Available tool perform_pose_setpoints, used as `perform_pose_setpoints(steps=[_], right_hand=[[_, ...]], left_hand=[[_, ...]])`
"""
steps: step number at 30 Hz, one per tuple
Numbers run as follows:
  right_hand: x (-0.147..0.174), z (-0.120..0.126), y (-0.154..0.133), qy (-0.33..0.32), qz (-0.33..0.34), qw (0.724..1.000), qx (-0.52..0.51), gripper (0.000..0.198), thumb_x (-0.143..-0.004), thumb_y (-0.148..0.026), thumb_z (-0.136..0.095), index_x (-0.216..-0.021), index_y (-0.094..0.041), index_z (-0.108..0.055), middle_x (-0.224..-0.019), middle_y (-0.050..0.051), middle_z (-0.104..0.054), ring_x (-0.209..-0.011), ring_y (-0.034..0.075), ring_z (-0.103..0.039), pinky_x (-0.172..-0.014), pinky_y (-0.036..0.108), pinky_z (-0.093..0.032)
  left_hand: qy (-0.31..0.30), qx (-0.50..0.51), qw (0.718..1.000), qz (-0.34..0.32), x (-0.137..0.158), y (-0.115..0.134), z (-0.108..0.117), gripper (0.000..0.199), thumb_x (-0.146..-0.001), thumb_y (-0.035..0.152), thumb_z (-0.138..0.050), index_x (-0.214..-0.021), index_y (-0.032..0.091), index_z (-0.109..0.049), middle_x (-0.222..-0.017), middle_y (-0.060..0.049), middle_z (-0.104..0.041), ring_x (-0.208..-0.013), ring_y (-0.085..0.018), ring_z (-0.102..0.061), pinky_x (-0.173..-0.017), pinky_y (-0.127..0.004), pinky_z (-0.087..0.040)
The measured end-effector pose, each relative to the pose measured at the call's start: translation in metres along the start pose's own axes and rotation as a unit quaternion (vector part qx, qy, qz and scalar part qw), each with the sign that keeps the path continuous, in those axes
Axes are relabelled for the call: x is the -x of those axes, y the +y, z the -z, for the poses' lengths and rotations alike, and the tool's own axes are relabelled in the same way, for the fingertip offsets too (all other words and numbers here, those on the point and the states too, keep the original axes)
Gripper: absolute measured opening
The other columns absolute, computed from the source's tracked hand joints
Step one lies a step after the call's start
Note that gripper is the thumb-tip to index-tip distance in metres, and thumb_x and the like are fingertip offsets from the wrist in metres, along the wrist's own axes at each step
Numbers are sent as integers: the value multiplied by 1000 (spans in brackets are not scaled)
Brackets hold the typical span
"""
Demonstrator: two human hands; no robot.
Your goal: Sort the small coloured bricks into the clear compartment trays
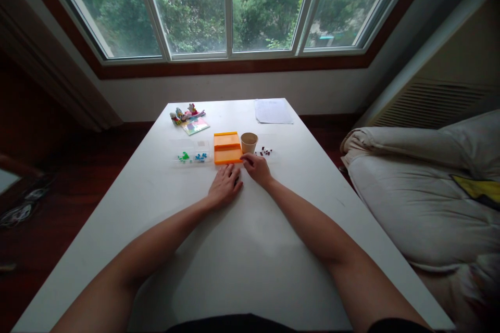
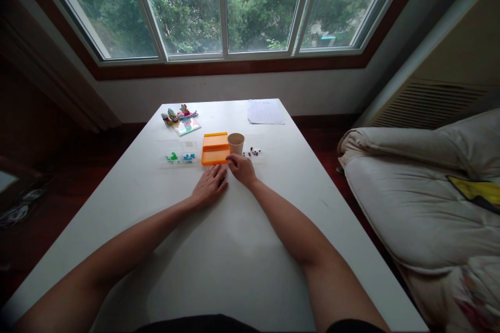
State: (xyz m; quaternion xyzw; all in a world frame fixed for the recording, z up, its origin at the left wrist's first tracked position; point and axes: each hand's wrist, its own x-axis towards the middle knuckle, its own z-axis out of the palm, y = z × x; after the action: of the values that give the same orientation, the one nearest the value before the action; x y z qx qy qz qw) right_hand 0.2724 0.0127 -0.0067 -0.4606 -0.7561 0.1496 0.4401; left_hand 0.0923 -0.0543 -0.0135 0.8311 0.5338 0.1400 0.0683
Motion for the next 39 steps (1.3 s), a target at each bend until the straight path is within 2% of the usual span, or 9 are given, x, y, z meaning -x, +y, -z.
perform_pose_setpoints(steps=[15,21,24,28,34,39], right_hand=[[-1,3,-5,-3,-3,1000,-9,24,-91,-25,-52,-98,-20,-75,-79,1,-72,-65,14,-60,-66,24,-44],[-1,3,-4,3,-9,1000,-11,25,-91,-25,-52,-99,-20,-74,-80,1,-72,-67,14,-61,-67,24,-45],[-1,3,-3,4,-11,1000,-8,25,-91,-26,-51,-98,-20,-74,-77,1,-70,-66,14,-60,-67,24,-44],[-1,3,-1,5,-19,1000,13,25,-92,-27,-50,-98,-21,-74,-72,0,-68,-61,14,-58,-65,24,-44],[-2,2,3,0,-45,998,49,25,-93,-27,-51,-101,-23,-74,-85,2,-74,-75,17,-66,-72,26,-48],[-3,0,3,-25,-60,994,84,27,-94,-27,-51,-109,-25,-74,-90,2,-76,-79,18,-68,-77,27,-49]], left_hand=[[-40,-7,988,-149,-14,-20,-3,59,-103,45,-31,-156,20,-32,-163,-10,-29,-152,-29,-22,-125,-49,-16],[-80,23,964,-253,-25,-39,10,57,-103,42,-35,-157,24,-32,-163,-5,-31,-153,-24,-22,-126,-45,-17],[-78,34,954,-288,-27,-44,15,55,-103,39,-37,-157,28,-32,-163,-3,-32,-153,-23,-22,-127,-46,-18],[-60,42,949,-306,-23,-42,18,52,-103,36,-41,-154,28,-38,-160,-4,-37,-151,-23,-26,-126,-46,-22],[-13,74,948,-310,-17,-35,27,39,-100,29,-49,-138,30,-60,-149,-5,-53,-143,-23,-42,-121,-45,-34],[2,112,951,-290,-13,-36,31,30,-97,26,-54,-122,30,-70,-139,-2,-62,-138,-23,-48,-117,-43,-41]])
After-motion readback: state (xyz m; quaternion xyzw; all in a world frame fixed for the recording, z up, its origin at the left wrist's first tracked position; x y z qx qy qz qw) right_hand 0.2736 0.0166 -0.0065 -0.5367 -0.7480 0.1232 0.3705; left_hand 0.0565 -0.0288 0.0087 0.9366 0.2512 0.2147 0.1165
